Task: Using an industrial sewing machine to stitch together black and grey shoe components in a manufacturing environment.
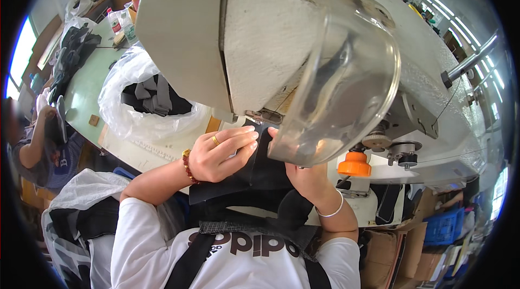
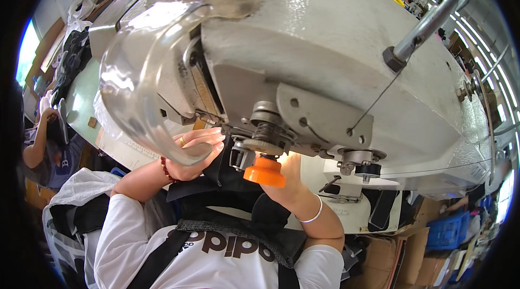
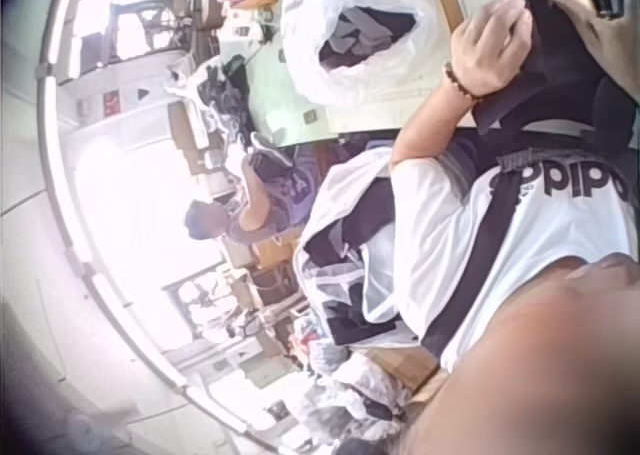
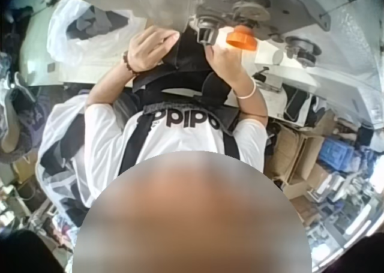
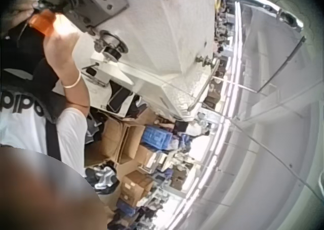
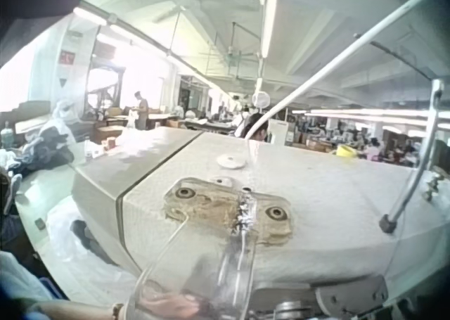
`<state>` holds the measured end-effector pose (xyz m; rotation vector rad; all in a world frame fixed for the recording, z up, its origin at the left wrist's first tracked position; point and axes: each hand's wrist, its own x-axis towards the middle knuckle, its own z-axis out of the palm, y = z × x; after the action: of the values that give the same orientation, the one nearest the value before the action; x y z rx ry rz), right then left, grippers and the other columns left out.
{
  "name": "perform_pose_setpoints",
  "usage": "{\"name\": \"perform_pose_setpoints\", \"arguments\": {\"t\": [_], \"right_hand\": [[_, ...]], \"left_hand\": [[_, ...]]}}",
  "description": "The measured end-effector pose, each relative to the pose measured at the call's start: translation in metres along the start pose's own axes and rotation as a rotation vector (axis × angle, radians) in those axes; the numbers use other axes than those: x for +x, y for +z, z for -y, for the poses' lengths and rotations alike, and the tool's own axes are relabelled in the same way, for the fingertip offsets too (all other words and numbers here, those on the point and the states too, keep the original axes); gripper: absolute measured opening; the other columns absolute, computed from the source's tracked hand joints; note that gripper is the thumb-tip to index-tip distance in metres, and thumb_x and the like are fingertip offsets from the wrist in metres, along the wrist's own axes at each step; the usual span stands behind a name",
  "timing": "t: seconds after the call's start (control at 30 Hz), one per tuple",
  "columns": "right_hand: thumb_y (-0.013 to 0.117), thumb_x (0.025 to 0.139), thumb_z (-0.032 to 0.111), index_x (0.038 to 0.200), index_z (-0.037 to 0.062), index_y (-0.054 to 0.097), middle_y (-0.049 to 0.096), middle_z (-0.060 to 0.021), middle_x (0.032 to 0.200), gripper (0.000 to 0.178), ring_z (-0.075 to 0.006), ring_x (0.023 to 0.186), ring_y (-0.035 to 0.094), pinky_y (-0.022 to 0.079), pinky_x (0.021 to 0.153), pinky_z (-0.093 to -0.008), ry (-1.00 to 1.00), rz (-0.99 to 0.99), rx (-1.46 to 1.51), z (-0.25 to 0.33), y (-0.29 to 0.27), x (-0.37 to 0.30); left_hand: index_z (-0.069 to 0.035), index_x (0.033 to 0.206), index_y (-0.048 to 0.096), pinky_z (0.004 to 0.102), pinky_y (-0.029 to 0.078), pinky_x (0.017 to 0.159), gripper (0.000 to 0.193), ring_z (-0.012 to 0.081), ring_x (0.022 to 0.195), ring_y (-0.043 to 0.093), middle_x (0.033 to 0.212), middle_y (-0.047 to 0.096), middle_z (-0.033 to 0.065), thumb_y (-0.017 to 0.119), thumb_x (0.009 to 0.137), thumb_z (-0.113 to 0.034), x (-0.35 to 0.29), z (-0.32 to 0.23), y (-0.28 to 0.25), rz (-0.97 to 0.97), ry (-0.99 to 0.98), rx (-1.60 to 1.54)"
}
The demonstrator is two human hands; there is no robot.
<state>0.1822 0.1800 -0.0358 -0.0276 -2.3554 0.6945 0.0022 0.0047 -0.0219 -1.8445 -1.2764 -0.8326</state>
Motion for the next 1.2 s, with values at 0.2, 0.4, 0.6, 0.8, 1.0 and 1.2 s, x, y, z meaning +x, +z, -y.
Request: {"name": "perform_pose_setpoints", "arguments": {"t": [0.2,0.4,0.6,0.8,1.0,1.2], "right_hand": [[0.066,0.090,-0.007,0.126,0.0038,0.072,0.075,-0.0079,0.125,0.038,-0.0273,0.102,0.073,0.056,0.089,-0.0395,-0.067,0.019,-0.034,-0.003,-0.002,-0.003],[0.082,0.084,0.018,0.125,0.0009,0.068,0.072,-0.0105,0.122,0.047,-0.0217,0.104,0.071,0.058,0.090,-0.0358,0.270,0.034,0.627,-0.007,0.010,-0.006],[0.079,0.091,0.052,0.135,-0.0066,0.056,0.070,-0.0109,0.124,0.077,-0.0190,0.107,0.071,0.059,0.095,-0.0375,0.535,0.014,1.239,-0.015,0.018,-0.022],[0.062,0.104,0.040,0.130,-0.0037,0.063,0.070,-0.0112,0.126,0.050,-0.0208,0.109,0.070,0.059,0.094,-0.0364,-0.079,0.138,0.066,-0.044,0.019,-0.036],[0.060,0.105,0.026,0.127,-0.0013,0.066,0.070,-0.0101,0.125,0.036,-0.0210,0.110,0.070,0.058,0.095,-0.0357,0.300,0.108,0.741,-0.031,0.021,-0.030],[0.058,0.103,0.033,0.141,0.0003,0.055,0.064,-0.0107,0.131,0.050,-0.0195,0.119,0.063,0.051,0.104,-0.0363,0.581,0.037,1.528,-0.013,0.012,-0.023]], "left_hand": [[0.002,0.090,0.072,0.0335,0.065,0.079,0.013,0.0281,0.101,0.075,0.106,0.072,0.0135,0.078,0.079,0.003,-0.005,0.001,0.005,-0.004,-0.013,0.006],[0.003,0.096,0.073,0.0343,0.065,0.084,0.019,0.0280,0.106,0.073,0.112,0.072,0.0143,0.074,0.077,0.003,-0.010,0.002,0.010,0.042,-0.030,-0.020],[0.003,0.103,0.073,0.0346,0.065,0.086,0.024,0.0285,0.108,0.073,0.114,0.070,0.0145,0.072,0.079,0.001,-0.011,0.001,0.008,0.110,-0.029,-0.024],[0.004,0.104,0.073,0.0347,0.065,0.086,0.024,0.0285,0.108,0.073,0.115,0.070,0.0144,0.072,0.080,0.002,-0.009,-0.001,0.009,0.090,-0.025,0.004],[0.004,0.101,0.074,0.0331,0.065,0.082,0.021,0.0269,0.106,0.074,0.113,0.070,0.0139,0.072,0.080,0.001,-0.003,-0.005,0.007,0.100,-0.042,0.040],[0.003,0.102,0.073,0.0321,0.064,0.080,0.021,0.0261,0.104,0.075,0.112,0.071,0.0135,0.072,0.082,0.001,0.001,-0.007,0.005,0.108,-0.051,0.098]]}}
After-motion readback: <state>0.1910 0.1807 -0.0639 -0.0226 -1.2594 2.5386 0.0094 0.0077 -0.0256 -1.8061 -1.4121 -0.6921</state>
